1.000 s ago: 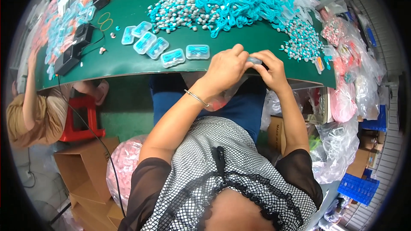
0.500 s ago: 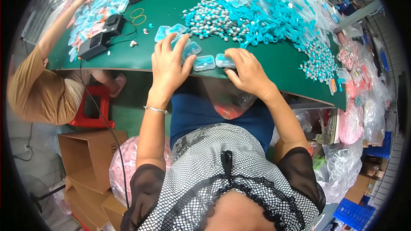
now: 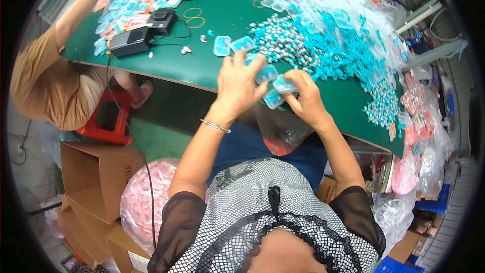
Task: Sorting small blue and green items and putting them into small plastic boxes on a workbench.
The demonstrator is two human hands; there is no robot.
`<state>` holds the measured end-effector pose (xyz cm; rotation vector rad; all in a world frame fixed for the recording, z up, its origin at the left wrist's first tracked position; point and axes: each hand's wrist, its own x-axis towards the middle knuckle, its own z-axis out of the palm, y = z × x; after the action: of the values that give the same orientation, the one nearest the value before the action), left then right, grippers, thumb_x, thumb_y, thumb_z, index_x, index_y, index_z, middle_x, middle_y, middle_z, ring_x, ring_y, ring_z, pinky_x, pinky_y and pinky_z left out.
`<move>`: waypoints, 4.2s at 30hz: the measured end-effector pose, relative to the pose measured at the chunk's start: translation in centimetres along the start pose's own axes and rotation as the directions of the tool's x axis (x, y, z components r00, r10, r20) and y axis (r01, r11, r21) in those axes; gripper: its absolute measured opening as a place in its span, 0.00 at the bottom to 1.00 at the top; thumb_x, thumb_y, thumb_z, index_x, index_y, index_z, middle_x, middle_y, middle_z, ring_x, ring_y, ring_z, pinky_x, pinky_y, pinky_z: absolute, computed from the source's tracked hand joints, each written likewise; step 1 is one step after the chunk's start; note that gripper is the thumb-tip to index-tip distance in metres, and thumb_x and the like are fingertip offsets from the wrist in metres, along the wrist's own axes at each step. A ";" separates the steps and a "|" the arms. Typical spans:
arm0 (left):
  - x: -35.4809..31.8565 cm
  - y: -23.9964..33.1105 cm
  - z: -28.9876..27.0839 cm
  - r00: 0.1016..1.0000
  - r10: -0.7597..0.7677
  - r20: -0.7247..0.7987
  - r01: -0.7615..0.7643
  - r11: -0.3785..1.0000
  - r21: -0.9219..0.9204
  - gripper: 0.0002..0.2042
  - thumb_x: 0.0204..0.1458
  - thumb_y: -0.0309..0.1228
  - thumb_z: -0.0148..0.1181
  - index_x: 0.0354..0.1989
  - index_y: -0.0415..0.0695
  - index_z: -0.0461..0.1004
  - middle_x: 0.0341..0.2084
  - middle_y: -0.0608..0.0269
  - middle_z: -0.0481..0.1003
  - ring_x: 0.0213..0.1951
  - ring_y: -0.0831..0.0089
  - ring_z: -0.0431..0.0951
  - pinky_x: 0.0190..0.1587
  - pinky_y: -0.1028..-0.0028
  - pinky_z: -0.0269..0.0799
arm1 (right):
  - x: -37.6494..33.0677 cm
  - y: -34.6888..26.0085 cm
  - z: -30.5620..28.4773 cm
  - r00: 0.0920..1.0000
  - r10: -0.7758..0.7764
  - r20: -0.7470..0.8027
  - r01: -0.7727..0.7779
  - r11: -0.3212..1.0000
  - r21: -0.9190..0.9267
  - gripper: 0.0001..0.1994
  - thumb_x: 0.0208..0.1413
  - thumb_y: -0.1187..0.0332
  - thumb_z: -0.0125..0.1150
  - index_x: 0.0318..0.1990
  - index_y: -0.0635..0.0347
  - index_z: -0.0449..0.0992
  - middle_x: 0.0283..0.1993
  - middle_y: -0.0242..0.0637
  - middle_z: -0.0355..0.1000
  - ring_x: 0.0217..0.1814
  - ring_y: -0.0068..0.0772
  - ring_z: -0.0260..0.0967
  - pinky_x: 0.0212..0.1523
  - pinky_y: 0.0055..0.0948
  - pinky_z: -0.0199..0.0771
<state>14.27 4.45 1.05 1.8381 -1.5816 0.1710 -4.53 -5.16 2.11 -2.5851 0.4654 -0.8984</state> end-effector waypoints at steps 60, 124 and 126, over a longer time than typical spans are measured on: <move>3.2 -8.5 -3.8 0.894 -0.446 -0.026 0.257 0.562 -0.786 0.28 0.43 0.23 0.61 0.57 0.47 0.66 0.43 0.61 0.75 0.24 0.78 0.69 0.29 0.73 0.68 | 19.2 -1.3 5.4 0.688 0.062 0.723 0.466 0.726 -0.506 0.15 0.37 0.60 0.75 0.34 0.54 0.83 0.39 0.44 0.77 0.38 0.45 0.79 0.36 0.41 0.80; 9.1 0.1 9.1 0.995 -0.097 0.029 0.100 0.990 -0.099 0.25 0.54 0.51 0.59 0.56 0.51 0.76 0.59 0.53 0.70 0.62 0.46 0.64 0.61 0.49 0.61 | 7.9 12.1 -7.0 0.976 -0.064 -0.209 -0.013 0.937 -0.350 0.09 0.49 0.76 0.60 0.39 0.56 0.80 0.38 0.37 0.75 0.49 0.40 0.70 0.48 0.41 0.68; 9.0 0.4 9.4 0.997 -0.076 0.008 0.076 0.991 -0.109 0.24 0.54 0.50 0.59 0.56 0.51 0.76 0.58 0.54 0.71 0.61 0.47 0.65 0.60 0.50 0.62 | 9.7 13.5 -6.0 0.999 0.043 -0.017 -0.045 0.819 -0.572 0.08 0.49 0.73 0.58 0.36 0.52 0.80 0.37 0.34 0.74 0.49 0.38 0.70 0.49 0.44 0.65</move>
<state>13.05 -8.32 -1.19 1.8107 -1.4904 0.0453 -3.69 -22.39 5.64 -3.0889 0.9167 -0.8407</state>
